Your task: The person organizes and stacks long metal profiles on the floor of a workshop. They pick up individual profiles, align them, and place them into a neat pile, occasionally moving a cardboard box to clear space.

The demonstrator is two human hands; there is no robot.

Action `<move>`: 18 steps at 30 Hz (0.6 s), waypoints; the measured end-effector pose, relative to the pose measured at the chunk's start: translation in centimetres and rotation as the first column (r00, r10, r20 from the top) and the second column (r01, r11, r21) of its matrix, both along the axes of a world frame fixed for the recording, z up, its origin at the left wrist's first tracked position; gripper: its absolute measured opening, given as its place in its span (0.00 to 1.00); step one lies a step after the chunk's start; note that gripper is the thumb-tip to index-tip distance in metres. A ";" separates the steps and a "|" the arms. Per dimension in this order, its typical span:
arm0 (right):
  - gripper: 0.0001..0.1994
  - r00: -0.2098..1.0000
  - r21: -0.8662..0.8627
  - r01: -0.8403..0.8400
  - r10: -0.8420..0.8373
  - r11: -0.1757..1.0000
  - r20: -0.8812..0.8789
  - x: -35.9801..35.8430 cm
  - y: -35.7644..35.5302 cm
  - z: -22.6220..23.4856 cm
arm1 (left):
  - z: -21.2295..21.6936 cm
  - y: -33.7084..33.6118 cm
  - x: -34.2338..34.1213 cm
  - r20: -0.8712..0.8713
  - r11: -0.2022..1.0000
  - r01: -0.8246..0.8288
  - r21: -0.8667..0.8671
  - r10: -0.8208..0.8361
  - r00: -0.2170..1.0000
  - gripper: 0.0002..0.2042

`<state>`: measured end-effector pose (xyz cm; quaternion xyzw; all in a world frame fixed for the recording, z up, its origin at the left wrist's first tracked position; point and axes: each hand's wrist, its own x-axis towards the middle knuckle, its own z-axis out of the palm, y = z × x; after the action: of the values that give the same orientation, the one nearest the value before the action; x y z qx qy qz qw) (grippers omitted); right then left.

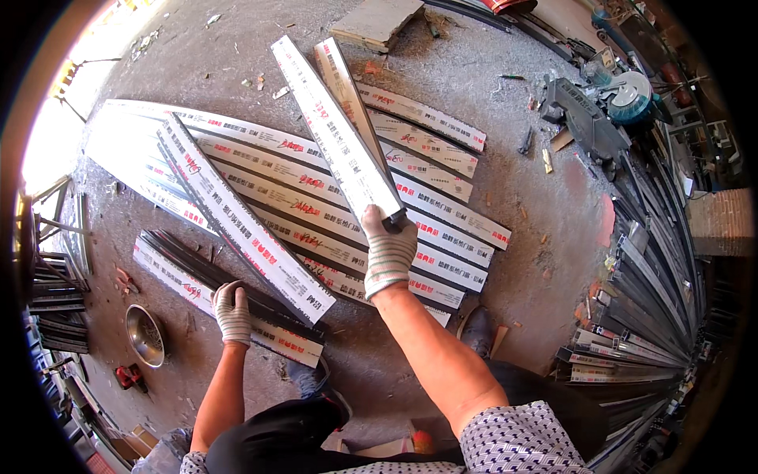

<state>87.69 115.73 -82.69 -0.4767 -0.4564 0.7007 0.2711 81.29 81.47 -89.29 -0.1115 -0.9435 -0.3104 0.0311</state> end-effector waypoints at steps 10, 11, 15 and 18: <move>0.39 0.990 -0.100 -0.031 0.017 0.995 -0.139 5.7 -1.1 -1.0 | 8.4 4.9 -1.9 0.112 0.835 -0.092 0.542 0.037 0.993 0.10; 0.39 0.992 -0.110 -0.022 0.008 0.994 -0.128 6.2 -1.3 -0.5 | 10.0 6.1 -2.3 0.098 0.798 -0.063 0.600 0.005 0.995 0.10; 0.38 0.995 -0.122 0.014 -0.027 0.992 -0.101 8.9 -2.3 1.7 | 14.7 11.6 -3.3 0.127 0.763 0.099 0.639 -0.231 0.965 0.13; 0.40 0.995 -0.120 0.001 -0.013 0.993 -0.096 12.2 -2.5 2.5 | 15.6 16.8 -3.5 0.351 0.726 0.075 0.684 -0.417 0.838 0.17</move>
<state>99.90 113.26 -80.16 -0.4594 -0.3982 0.7481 0.2659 77.82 98.26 -73.66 -0.1414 -0.7302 -0.6342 -0.2112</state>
